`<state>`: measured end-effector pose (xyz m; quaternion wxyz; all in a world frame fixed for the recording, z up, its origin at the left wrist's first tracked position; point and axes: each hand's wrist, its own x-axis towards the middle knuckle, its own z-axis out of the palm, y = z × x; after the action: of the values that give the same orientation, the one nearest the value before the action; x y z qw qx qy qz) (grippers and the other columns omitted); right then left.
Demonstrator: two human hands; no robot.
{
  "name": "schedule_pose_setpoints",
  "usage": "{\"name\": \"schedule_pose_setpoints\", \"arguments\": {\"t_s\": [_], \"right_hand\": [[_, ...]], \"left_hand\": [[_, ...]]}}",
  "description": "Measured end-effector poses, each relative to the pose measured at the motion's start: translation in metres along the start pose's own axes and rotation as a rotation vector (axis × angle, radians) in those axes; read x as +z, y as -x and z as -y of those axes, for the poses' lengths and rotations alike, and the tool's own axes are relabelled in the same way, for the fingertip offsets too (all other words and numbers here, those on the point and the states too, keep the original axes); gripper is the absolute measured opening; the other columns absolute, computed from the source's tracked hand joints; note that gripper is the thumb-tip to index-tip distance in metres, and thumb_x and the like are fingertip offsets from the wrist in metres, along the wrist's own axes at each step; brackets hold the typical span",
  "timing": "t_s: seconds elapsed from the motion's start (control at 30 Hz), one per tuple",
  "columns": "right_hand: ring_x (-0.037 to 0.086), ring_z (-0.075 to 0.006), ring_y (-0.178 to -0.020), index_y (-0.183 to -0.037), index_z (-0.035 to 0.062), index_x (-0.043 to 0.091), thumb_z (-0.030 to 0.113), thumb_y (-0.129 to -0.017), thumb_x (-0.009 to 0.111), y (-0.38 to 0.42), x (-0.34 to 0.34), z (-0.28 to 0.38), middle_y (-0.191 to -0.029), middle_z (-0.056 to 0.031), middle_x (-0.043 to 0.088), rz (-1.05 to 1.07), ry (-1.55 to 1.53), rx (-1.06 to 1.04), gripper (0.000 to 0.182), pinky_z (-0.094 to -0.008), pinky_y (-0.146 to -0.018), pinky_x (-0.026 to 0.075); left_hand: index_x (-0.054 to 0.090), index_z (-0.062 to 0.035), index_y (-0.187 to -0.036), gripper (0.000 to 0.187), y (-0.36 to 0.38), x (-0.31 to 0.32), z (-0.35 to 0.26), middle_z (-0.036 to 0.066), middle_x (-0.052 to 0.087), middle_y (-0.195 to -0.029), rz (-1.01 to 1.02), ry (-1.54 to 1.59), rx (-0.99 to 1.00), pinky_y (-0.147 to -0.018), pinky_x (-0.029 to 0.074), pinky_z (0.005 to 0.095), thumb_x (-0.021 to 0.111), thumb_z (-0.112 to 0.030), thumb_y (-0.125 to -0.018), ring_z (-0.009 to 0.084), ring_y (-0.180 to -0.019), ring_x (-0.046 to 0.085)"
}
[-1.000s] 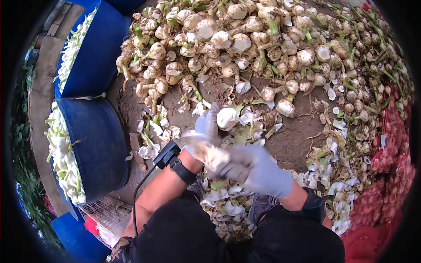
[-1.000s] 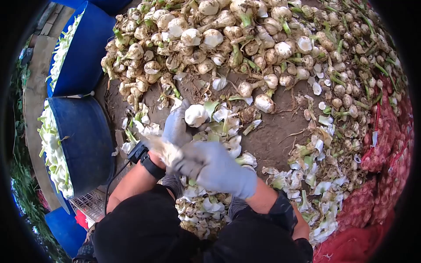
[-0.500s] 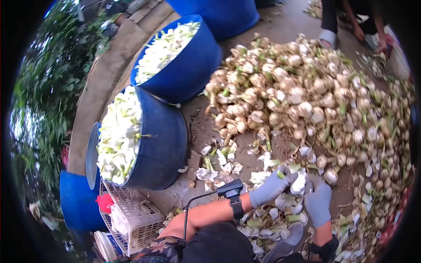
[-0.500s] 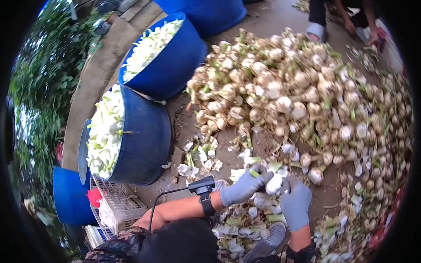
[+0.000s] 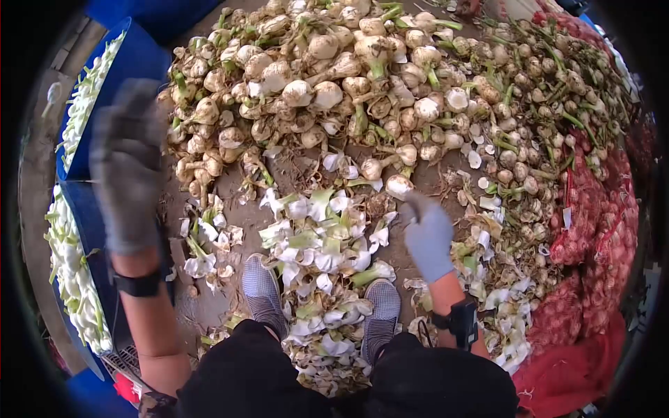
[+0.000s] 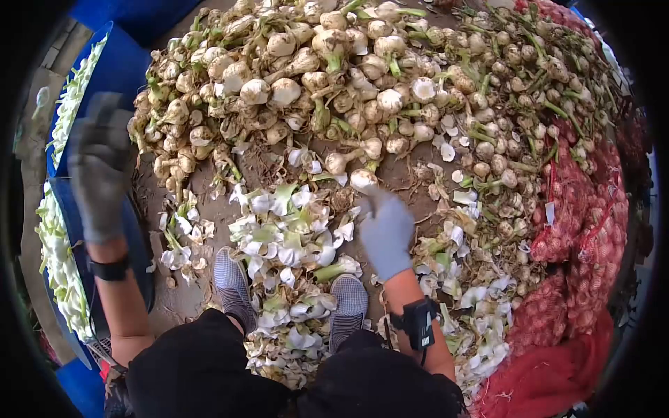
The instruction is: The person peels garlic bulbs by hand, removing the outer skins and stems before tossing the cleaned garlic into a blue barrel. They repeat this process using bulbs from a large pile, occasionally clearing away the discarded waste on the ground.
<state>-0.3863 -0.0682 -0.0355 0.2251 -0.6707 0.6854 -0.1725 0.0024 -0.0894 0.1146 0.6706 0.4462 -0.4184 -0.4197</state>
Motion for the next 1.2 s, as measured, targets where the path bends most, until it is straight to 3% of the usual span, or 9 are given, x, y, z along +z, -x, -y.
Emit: {"name": "schedule_pose_setpoints", "arguments": {"t_s": [0.13,0.2,0.43,0.53,0.63,0.8,0.87,1.0,1.2], "right_hand": [[0.062,-0.0377,-0.098,-0.116,0.0115,0.064,0.018,-0.084,0.069,-0.03,0.015,-0.016,-0.108,-0.0193,0.064,0.05,0.305,-0.094,0.033,-0.0418,-0.082,0.05],[0.059,-0.0392,-0.102,-0.128,0.0204,0.056,0.016,-0.084,0.068,-0.041,0.046,-0.042,-0.122,-0.0211,0.055,0.184,-0.053,0.012,0.046,-0.043,-0.086,0.05],[0.062,-0.0278,-0.097,-0.128,0.0084,0.055,0.006,-0.084,0.067,0.021,0.026,0.052,-0.116,-0.0185,0.058,0.284,-0.765,-0.231,0.046,-0.0344,-0.085,0.052],[0.06,-0.0097,-0.082,-0.121,-0.0023,0.057,0.01,-0.092,0.062,-0.002,-0.002,0.051,-0.103,-0.01,0.064,0.533,-1.211,0.198,0.033,-0.022,-0.072,0.051],[0.057,-0.0088,-0.063,-0.101,-0.0066,0.065,0.018,-0.094,0.062,-0.024,-0.038,0.081,-0.08,-0.006,0.066,0.883,-0.565,0.327,0.026,-0.0227,-0.059,0.048],[0.053,-0.009,-0.049,-0.081,-0.0041,0.064,0.031,-0.095,0.061,-0.005,-0.003,0.058,-0.06,-0.0064,0.062,0.636,-0.866,0.279,0.038,-0.0248,-0.046,0.042],[0.056,-0.0098,-0.052,-0.083,-0.0055,0.065,0.028,-0.094,0.062,-0.003,-0.011,0.06,-0.063,-0.0076,0.064,0.693,-0.942,0.365,0.035,-0.0265,-0.048,0.045],[0.058,-0.0129,-0.061,-0.091,-0.0045,0.067,0.013,-0.088,0.06,-0.001,0.024,0.031,-0.067,-0.0075,0.066,0.491,-0.618,-0.035,0.019,-0.0336,-0.058,0.048],[0.053,-0.0082,-0.051,-0.069,0.0014,0.065,0.042,-0.098,0.052,0.001,-0.014,0.069,-0.057,-0.0027,0.06,0.689,-0.801,0.288,0.052,-0.0262,-0.05,0.044]], "left_hand": [[0.058,-0.0008,-0.12,0.04,0.063,0.058,0.092,0.011,0.062,-0.117,0.223,-0.124,-0.617,-0.078,0.055,0.0316,0.058,-0.032,-0.095,0.0196,-0.089,0.066],[0.052,0.0002,-0.129,0.046,0.096,0.074,0.134,0.012,0.057,-0.125,0.37,-0.163,-0.771,-0.085,0.053,0.0311,0.063,-0.026,-0.093,0.0201,-0.101,0.063],[0.037,0.0028,-0.139,0.078,0.12,0.095,0.159,0.009,0.051,-0.128,0.29,0.003,-0.741,-0.097,0.046,0.0292,0.08,-0.02,-0.078,0.0146,-0.11,0.055],[0.048,0.0026,-0.131,0.073,0.114,0.092,0.153,0.013,0.054,-0.127,0.303,-0.079,-0.647,-0.104,0.039,0.0343,0.083,-0.021,-0.072,0.0204,-0.118,0.052],[0.051,-0.0072,-0.131,0.074,0.106,0.103,0.13,0.016,0.054,-0.127,0.64,-0.542,-0.1,-0.104,0.039,0.0371,0.082,-0.019,-0.065,0.0312,-0.117,0.053],[0.05,-0.005,-0.132,0.075,0.105,0.097,0.129,0.015,0.052,-0.129,0.66,-0.63,-0.179,-0.103,0.04,0.037,0.083,-0.018,-0.066,0.0293,-0.118,0.053],[0.046,-0.0049,-0.136,0.081,0.111,0.095,0.137,0.01,0.054,-0.129,0.432,-0.093,-0.644,-0.102,0.041,0.0341,0.085,-0.013,-0.065,0.0219,-0.118,0.053],[0.05,-0.0058,-0.132,0.076,0.112,0.097,0.133,0.016,0.054,-0.128,0.657,-0.716,-0.052,-0.102,0.041,0.0369,0.086,-0.02,-0.066,0.0307,-0.121,0.052],[0.053,-0.0047,-0.13,0.073,0.113,0.089,0.139,0.011,0.056,-0.129,0.559,-0.379,-0.363,-0.095,0.045,0.0319,0.087,-0.02,-0.068,0.0201,-0.115,0.055]]}}
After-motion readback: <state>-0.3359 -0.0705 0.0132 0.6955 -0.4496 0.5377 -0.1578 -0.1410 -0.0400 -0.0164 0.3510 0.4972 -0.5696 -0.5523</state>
